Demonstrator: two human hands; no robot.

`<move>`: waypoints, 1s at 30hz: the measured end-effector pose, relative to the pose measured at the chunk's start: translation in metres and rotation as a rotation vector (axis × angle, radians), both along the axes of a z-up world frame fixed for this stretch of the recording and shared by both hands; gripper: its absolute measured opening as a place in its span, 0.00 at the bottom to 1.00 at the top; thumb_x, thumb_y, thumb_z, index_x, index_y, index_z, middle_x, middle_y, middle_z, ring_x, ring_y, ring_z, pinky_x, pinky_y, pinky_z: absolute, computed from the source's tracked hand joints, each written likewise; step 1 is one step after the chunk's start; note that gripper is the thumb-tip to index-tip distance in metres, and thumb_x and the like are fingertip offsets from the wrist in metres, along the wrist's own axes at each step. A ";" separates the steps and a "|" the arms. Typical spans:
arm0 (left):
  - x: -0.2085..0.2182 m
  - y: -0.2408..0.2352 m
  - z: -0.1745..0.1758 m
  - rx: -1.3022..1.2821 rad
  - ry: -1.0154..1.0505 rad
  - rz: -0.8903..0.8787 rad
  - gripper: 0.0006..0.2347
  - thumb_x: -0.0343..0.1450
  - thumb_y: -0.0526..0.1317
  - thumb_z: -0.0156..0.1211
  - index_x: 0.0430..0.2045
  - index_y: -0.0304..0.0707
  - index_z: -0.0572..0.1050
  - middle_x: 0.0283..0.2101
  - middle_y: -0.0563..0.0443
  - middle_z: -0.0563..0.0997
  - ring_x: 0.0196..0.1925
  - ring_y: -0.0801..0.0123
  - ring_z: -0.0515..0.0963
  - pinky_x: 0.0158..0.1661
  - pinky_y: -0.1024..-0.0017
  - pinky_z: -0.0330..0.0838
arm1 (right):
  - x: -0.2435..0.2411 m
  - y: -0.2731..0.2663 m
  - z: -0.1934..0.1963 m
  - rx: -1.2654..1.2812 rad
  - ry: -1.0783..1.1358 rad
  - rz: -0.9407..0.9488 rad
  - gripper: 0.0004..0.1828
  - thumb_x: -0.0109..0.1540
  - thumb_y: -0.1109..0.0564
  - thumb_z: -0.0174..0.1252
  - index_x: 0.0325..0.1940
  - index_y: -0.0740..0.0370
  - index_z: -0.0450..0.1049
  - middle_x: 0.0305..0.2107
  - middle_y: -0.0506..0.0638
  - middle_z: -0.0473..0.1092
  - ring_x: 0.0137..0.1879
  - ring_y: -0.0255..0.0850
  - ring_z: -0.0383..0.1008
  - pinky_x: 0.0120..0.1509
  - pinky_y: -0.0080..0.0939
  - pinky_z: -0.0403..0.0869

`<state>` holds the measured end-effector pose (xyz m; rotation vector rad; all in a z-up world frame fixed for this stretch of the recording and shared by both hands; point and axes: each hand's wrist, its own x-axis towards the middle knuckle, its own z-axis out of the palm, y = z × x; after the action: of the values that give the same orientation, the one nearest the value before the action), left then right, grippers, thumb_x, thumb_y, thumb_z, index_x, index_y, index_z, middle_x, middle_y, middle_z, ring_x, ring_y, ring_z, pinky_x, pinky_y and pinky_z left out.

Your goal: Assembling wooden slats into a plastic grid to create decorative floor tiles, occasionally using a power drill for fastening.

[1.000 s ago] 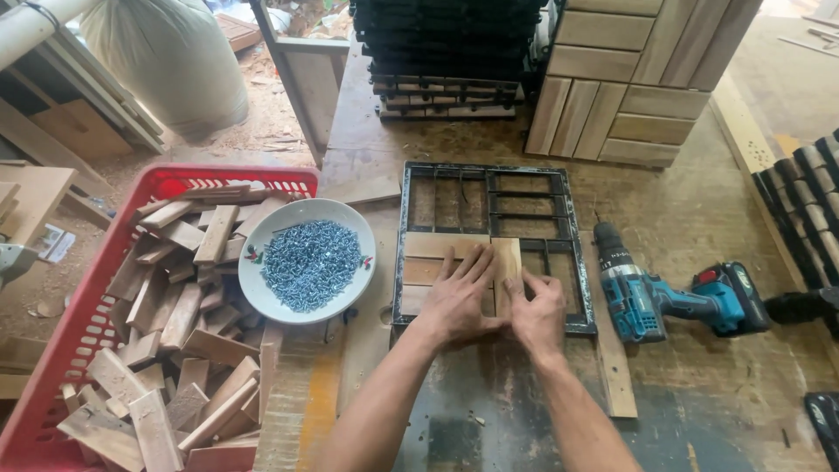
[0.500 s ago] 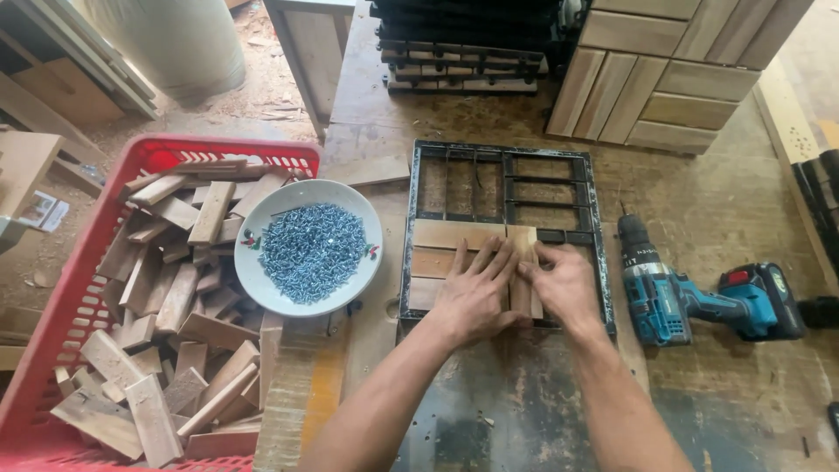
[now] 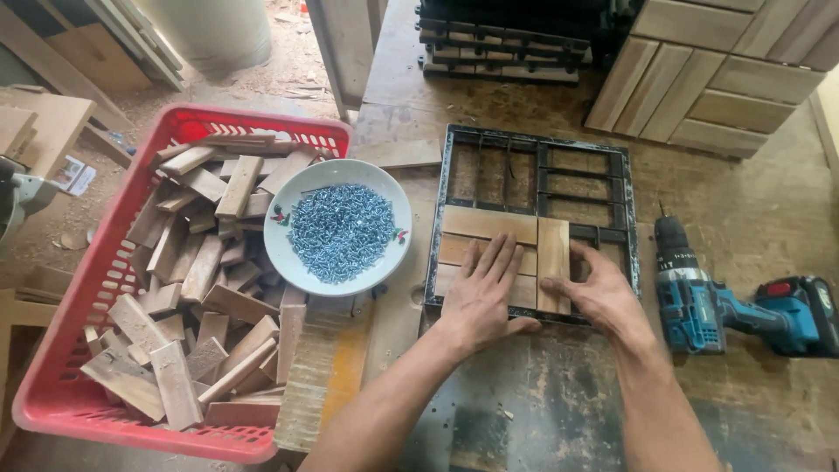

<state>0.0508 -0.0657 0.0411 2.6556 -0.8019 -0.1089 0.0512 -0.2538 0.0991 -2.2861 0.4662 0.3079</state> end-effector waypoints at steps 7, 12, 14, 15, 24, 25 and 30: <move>0.000 -0.011 -0.009 0.058 -0.063 0.012 0.47 0.64 0.70 0.52 0.73 0.35 0.54 0.78 0.41 0.51 0.81 0.55 0.43 0.76 0.49 0.28 | 0.011 0.006 0.013 -0.020 0.060 -0.077 0.47 0.50 0.51 0.77 0.72 0.57 0.68 0.52 0.61 0.76 0.55 0.58 0.78 0.52 0.55 0.82; -0.027 -0.016 -0.062 -0.193 -0.433 0.072 0.36 0.61 0.55 0.65 0.65 0.36 0.70 0.70 0.45 0.72 0.78 0.60 0.62 0.78 0.54 0.44 | 0.013 0.013 0.007 -0.125 0.077 -0.008 0.48 0.50 0.49 0.74 0.73 0.56 0.67 0.49 0.60 0.78 0.53 0.50 0.78 0.57 0.46 0.71; -0.052 0.004 -0.033 -0.212 -0.171 0.047 0.30 0.68 0.56 0.50 0.65 0.42 0.70 0.70 0.51 0.72 0.76 0.66 0.64 0.78 0.56 0.44 | -0.004 0.000 -0.023 -0.292 -0.119 0.140 0.47 0.52 0.47 0.70 0.74 0.62 0.68 0.55 0.66 0.73 0.61 0.56 0.70 0.64 0.50 0.65; -0.061 0.014 -0.019 -0.269 0.077 -0.013 0.27 0.75 0.58 0.35 0.65 0.49 0.70 0.70 0.56 0.72 0.75 0.72 0.67 0.78 0.58 0.44 | -0.005 -0.005 -0.038 -0.452 -0.342 0.246 0.47 0.54 0.45 0.67 0.74 0.68 0.68 0.60 0.72 0.69 0.69 0.62 0.62 0.72 0.55 0.59; -0.116 0.305 -0.044 -0.664 -0.244 1.208 0.07 0.74 0.38 0.55 0.40 0.40 0.80 0.41 0.49 0.84 0.43 0.63 0.83 0.40 0.67 0.81 | -0.070 0.149 -0.033 -0.223 -0.728 0.750 0.28 0.59 0.52 0.66 0.63 0.62 0.78 0.59 0.54 0.74 0.64 0.47 0.72 0.71 0.52 0.73; -0.110 0.323 -0.060 -0.665 -0.238 1.222 0.07 0.74 0.38 0.55 0.40 0.40 0.80 0.41 0.49 0.84 0.43 0.63 0.83 0.40 0.67 0.81 | -0.071 0.169 -0.032 -0.223 -0.721 0.764 0.28 0.59 0.52 0.66 0.63 0.62 0.78 0.59 0.54 0.74 0.64 0.47 0.72 0.71 0.52 0.73; -0.092 0.359 -0.149 0.198 0.677 1.088 0.16 0.73 0.35 0.50 0.57 0.39 0.73 0.57 0.45 0.77 0.61 0.50 0.75 0.55 0.54 0.71 | -0.070 0.240 -0.032 -0.008 -0.605 0.976 0.27 0.57 0.53 0.66 0.61 0.55 0.76 0.59 0.53 0.73 0.65 0.47 0.72 0.66 0.56 0.74</move>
<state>-0.0417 0.2930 -0.1082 2.5564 0.8851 -0.7443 -0.0186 -0.0138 0.0671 -2.3011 -0.9745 0.0559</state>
